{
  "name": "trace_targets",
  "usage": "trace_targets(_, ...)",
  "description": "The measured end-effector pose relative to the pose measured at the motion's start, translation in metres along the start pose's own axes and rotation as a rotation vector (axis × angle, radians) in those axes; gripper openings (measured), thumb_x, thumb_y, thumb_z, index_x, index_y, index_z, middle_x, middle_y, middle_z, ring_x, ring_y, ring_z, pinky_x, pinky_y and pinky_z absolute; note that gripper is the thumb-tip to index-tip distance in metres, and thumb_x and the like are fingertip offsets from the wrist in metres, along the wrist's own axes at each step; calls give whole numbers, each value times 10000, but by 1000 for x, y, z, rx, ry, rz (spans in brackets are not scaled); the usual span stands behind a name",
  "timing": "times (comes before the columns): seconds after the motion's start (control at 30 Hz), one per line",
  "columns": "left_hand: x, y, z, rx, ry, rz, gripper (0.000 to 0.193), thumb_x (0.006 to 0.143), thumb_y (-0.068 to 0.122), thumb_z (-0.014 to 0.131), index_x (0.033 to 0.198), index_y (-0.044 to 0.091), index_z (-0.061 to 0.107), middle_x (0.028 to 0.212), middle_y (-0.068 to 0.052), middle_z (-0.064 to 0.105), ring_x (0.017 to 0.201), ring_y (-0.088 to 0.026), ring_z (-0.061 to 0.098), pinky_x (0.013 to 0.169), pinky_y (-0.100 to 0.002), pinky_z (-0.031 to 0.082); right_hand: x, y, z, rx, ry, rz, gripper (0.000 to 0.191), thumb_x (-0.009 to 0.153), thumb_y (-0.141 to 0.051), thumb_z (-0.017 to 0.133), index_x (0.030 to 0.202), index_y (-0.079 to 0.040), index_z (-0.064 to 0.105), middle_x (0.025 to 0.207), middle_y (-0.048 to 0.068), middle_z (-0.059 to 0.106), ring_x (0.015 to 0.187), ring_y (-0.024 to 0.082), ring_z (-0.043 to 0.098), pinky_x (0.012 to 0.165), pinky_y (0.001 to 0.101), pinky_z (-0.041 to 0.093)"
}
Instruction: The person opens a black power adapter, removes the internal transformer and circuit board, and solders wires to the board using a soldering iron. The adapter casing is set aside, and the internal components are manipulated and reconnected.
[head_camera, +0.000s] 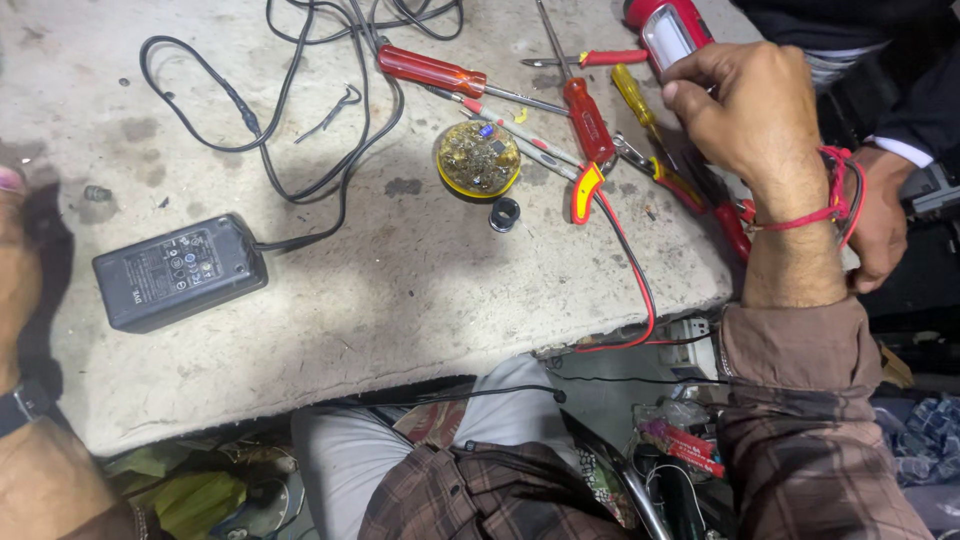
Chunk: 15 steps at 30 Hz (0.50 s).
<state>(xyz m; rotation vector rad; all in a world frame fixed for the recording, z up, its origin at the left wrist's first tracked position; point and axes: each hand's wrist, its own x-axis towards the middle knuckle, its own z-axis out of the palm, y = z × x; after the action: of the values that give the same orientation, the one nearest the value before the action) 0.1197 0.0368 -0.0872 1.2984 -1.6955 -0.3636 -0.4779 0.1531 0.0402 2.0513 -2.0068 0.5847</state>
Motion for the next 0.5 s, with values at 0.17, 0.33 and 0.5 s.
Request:
trace_targets(0.17,-32,38,-35,39,206,325,272,1200,146,552,1288,-91,651,1213,-187,662,1083,-243,638,982,-327,542,20,-2,38,-347,-112,13,349,941,-394,815,1095,-81,792,901,199,746,830,407,710,745,504,564)
trace_targets(0.33,-35,86,-73,-418,212,115,220,1124,213,730,1097,-6,727,994,-34,730,866,-93,641,810,-221,524,40,-18,85,-212,-255,173,434,918,-410,782,1187,-82,695,996,188,706,870,381,699,755,502,566)
trace_targets(0.5,-67,116,-86,-331,89,-84,250,1129,260,693,1192,18,710,1076,-38,725,892,-69,641,839,-213,535,49,5,64,33,40,-16,300,973,-332,768,1171,-109,740,1023,122,733,869,322,713,758,456,567)
